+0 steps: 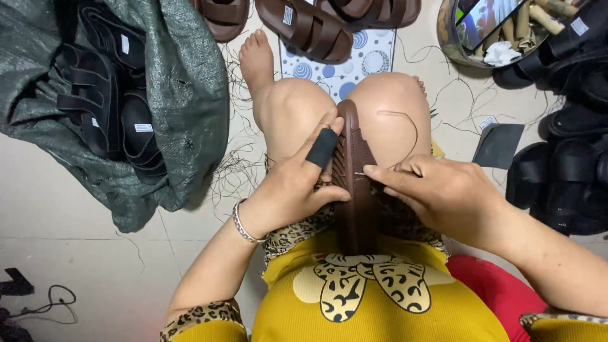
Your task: Hand-sewing the sole of a brown sandal using a needle and thread while sitting on the floor.
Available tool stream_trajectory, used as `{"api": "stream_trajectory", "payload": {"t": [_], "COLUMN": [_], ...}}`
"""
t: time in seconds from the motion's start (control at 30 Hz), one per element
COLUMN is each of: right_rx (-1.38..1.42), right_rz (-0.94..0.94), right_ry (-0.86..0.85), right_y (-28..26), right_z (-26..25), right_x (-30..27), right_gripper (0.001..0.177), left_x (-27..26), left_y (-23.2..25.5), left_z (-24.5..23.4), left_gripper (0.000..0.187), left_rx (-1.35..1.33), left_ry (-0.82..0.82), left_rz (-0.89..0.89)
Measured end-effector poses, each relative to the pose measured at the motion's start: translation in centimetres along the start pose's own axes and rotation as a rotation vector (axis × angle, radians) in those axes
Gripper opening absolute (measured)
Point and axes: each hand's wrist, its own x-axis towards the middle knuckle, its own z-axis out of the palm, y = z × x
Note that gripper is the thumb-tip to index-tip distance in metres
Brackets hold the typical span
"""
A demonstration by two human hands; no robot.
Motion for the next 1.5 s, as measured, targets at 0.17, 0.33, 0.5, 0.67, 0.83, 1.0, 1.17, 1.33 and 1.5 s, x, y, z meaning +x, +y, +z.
{"api": "stream_trajectory", "payload": {"t": [0.17,0.33,0.5,0.67,0.83,1.0,1.17,1.33,1.5], "right_rx": [-0.073,-0.693,-0.408,-0.096,-0.05,-0.104,0.137,0.303,0.958], "right_rz": [-0.043,-0.157,-0.085,-0.075,-0.053,-0.073,0.116,0.228,-0.027], "right_ry": [0.016,0.118,-0.053,0.049,0.089,0.245,-0.2,-0.103,0.039], "right_y": [-0.7,-3.2,-4.2,-3.3,-2.2,-2.8,0.2,2.1,-0.2], "right_z": [-1.0,-2.3,-1.5,-1.3,-0.9,-1.0,-7.7,-5.1,-0.6], "right_x": [0.1,0.9,4.4,4.6,3.3,3.0,-1.0,-1.2,1.3], "right_gripper": [0.056,0.052,0.013,0.031,0.033,0.037,0.067,0.047,0.007], "left_x": [0.1,0.0,-0.3,-1.2,-2.3,-1.9,-0.8,-1.5,-1.7], "left_y": [-0.2,-1.9,-3.3,-1.9,1.0,-1.1,3.5,1.4,0.9], "left_z": [0.2,1.9,2.8,2.7,-1.0,2.9,2.4,0.6,0.8], "left_gripper": [0.114,0.115,0.109,0.077,0.026,0.015,0.027,0.018,0.024], "left_rx": [0.029,0.134,0.279,0.467,-0.802,-0.201,0.049,-0.251,-0.592], "left_ry": [-0.025,0.05,0.121,0.453,0.185,0.273,0.217,0.479,0.63], "left_rz": [-0.113,-0.049,0.004,0.228,-0.079,-0.177,-0.509,-0.113,-0.135]}}
